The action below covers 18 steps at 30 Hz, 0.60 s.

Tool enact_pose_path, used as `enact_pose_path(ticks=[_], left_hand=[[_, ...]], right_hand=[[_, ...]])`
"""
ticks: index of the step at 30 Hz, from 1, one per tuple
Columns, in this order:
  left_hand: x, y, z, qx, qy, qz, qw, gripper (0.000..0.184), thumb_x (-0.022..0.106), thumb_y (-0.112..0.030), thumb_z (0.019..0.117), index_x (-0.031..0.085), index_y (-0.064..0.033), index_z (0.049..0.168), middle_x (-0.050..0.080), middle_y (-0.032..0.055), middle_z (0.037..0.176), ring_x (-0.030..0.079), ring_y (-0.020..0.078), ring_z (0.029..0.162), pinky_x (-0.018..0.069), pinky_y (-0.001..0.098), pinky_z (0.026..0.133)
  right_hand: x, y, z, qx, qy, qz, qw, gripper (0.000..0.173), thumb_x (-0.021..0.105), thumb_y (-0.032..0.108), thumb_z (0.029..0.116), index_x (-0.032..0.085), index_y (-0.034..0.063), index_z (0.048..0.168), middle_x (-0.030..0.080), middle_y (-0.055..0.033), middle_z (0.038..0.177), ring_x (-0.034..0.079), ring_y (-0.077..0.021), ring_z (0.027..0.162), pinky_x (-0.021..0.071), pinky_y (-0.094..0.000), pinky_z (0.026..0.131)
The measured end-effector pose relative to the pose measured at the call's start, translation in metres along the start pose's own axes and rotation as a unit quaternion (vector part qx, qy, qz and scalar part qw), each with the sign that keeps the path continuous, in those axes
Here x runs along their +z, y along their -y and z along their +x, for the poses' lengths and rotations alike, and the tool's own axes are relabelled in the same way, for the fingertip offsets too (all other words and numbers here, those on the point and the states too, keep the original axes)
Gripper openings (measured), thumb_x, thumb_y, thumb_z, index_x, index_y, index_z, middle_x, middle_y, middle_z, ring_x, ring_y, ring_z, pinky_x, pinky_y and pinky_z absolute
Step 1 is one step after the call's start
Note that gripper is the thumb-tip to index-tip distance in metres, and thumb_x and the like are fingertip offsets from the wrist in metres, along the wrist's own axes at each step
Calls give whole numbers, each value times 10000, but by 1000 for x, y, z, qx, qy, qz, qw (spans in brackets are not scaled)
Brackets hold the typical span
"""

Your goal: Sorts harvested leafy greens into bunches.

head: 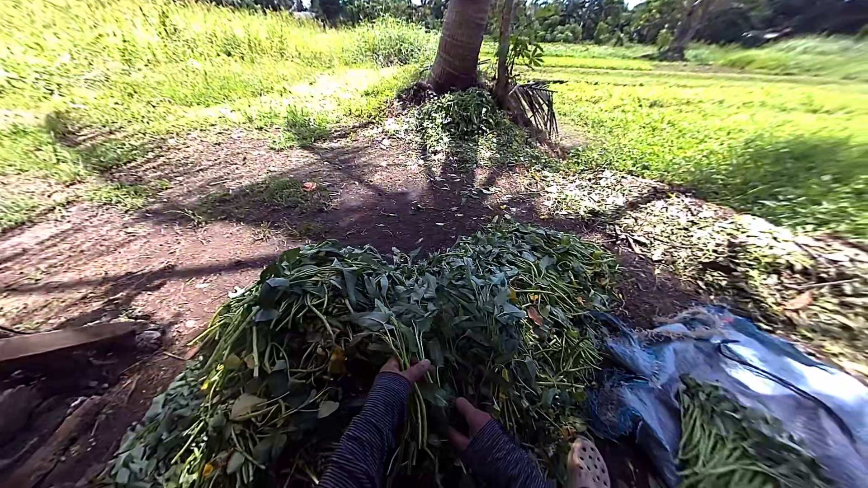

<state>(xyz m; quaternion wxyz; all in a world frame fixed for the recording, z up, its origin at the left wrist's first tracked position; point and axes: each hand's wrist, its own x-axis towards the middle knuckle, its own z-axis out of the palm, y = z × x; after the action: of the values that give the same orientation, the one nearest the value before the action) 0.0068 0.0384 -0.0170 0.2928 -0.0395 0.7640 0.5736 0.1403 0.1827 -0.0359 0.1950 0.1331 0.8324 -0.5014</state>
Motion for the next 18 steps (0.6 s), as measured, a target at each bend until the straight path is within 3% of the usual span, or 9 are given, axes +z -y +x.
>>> enact_pose_path(ticks=[2,5,8,9,13,18], left_hand=[[4,-2,-6,9,9,21,1000,396,767,-187,932,582,-3,1230,740,99,1057,699,165,1002,533,366,949],[9,-4,-14,7,35,-33,999,415,737,-160,952,551,0,1287,745,106,1071,713,170,995,556,358,927],[6,-10,-23,-18,2,-153,988,374,659,-115,1003,488,2,1315,738,127,1002,728,199,826,593,338,664],[3,-12,-25,-31,-16,-179,983,372,645,-109,1013,478,0,1327,733,135,985,721,207,791,580,332,614],[-5,-3,-22,-55,-59,-190,979,326,633,-77,1016,474,-1,1290,713,149,929,729,230,780,611,362,617],[-14,5,-15,-34,-125,-218,967,350,609,-85,1032,440,-16,1330,678,182,961,737,303,814,628,473,610]], right_hand=[[6,0,-6,6,15,110,994,388,573,151,1043,505,-66,1357,671,-238,1173,697,-317,1023,561,-489,935],[21,1,-9,16,-32,273,961,359,454,183,1087,561,-68,1320,689,-188,1097,690,-230,894,583,-432,835],[24,18,-9,108,-34,418,902,436,246,229,1141,506,-51,1351,681,-173,1022,692,-247,793,588,-430,746],[26,17,-8,126,-18,456,881,437,236,261,1145,483,-24,1368,698,-165,999,703,-250,772,592,-422,714],[34,8,-21,74,77,453,885,416,239,278,1133,478,6,1339,747,-119,971,723,-198,711,600,-349,632],[43,8,-29,108,95,405,903,426,269,276,1125,547,5,1299,766,-113,945,700,-173,623,564,-317,531]])
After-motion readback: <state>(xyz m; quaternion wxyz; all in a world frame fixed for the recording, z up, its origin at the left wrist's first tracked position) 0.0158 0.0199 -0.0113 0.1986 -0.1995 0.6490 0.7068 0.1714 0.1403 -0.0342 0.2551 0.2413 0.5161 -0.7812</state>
